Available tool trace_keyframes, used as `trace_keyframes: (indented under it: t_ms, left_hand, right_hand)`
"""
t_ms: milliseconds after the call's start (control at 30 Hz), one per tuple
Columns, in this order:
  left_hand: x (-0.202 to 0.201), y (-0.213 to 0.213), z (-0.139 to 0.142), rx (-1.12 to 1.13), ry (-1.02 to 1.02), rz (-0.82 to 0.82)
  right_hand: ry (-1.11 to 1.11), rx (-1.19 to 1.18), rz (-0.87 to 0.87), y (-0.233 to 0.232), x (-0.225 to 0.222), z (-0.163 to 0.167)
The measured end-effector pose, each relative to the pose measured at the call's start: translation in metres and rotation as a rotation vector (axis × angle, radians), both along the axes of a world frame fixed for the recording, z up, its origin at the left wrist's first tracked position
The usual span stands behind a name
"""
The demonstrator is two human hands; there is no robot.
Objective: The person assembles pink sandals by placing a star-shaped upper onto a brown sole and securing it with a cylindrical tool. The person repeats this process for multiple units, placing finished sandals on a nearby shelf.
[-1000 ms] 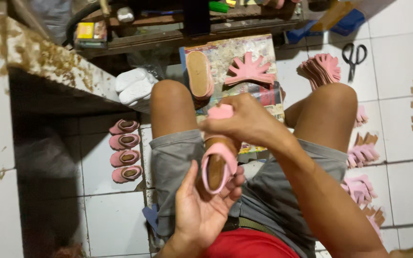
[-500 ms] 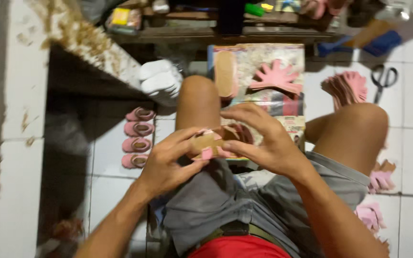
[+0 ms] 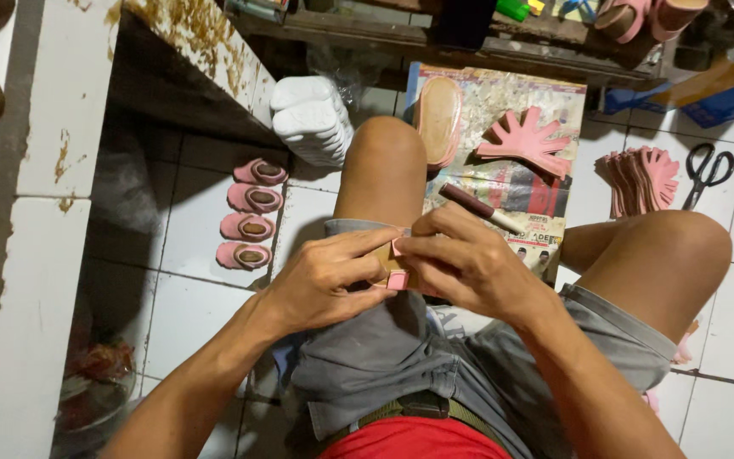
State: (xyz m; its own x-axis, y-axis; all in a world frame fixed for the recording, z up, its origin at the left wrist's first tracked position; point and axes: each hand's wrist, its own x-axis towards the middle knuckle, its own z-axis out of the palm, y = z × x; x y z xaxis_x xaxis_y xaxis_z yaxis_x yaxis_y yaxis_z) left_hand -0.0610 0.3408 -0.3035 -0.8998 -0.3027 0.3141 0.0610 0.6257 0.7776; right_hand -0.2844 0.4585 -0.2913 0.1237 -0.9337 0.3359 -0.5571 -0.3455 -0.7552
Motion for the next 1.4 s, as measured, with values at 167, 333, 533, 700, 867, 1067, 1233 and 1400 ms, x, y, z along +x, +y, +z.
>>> trace_keyframes:
  t_ms: [167, 333, 533, 700, 867, 1067, 1233, 1400]
  left_hand:
    - [-0.002, 0.001, 0.001, -0.01, 0.048, -0.038]
    - [-0.002, 0.009, 0.005, -0.054, 0.041, -0.028]
    - [-0.012, 0.04, 0.008, -0.188, 0.311, 0.382]
    - [-0.04, 0.086, 0.006, -0.093, 0.333, 0.493]
    - [-0.04, 0.091, 0.007, 0.649, 0.172, 0.226]
    - [-0.044, 0.084, 0.003, 0.722, 0.101, 0.108]
    - [-0.046, 0.102, -0.007, 1.049, 0.19, 0.196]
    - [-0.053, 0.117, -0.019, 1.052, 0.229, 0.304]
  right_hand:
    - [0.127, -0.085, 0.129, 0.005, 0.002, 0.003]
    - [0.243, -0.163, 0.162, 0.014, -0.003, 0.01]
    - [-0.323, -0.048, -0.745, 0.048, 0.03, 0.007]
    - [-1.296, 0.181, -0.344, 0.062, 0.063, -0.026]
    - [-1.39, 0.193, -0.374, 0.071, 0.056, -0.023]
    - [-1.457, 0.276, -0.298, 0.083, 0.048, -0.021]
    - [-1.41, 0.329, -0.381, 0.097, 0.046, -0.044]
    - [-1.315, 0.247, -0.446, 0.1, 0.058, -0.058]
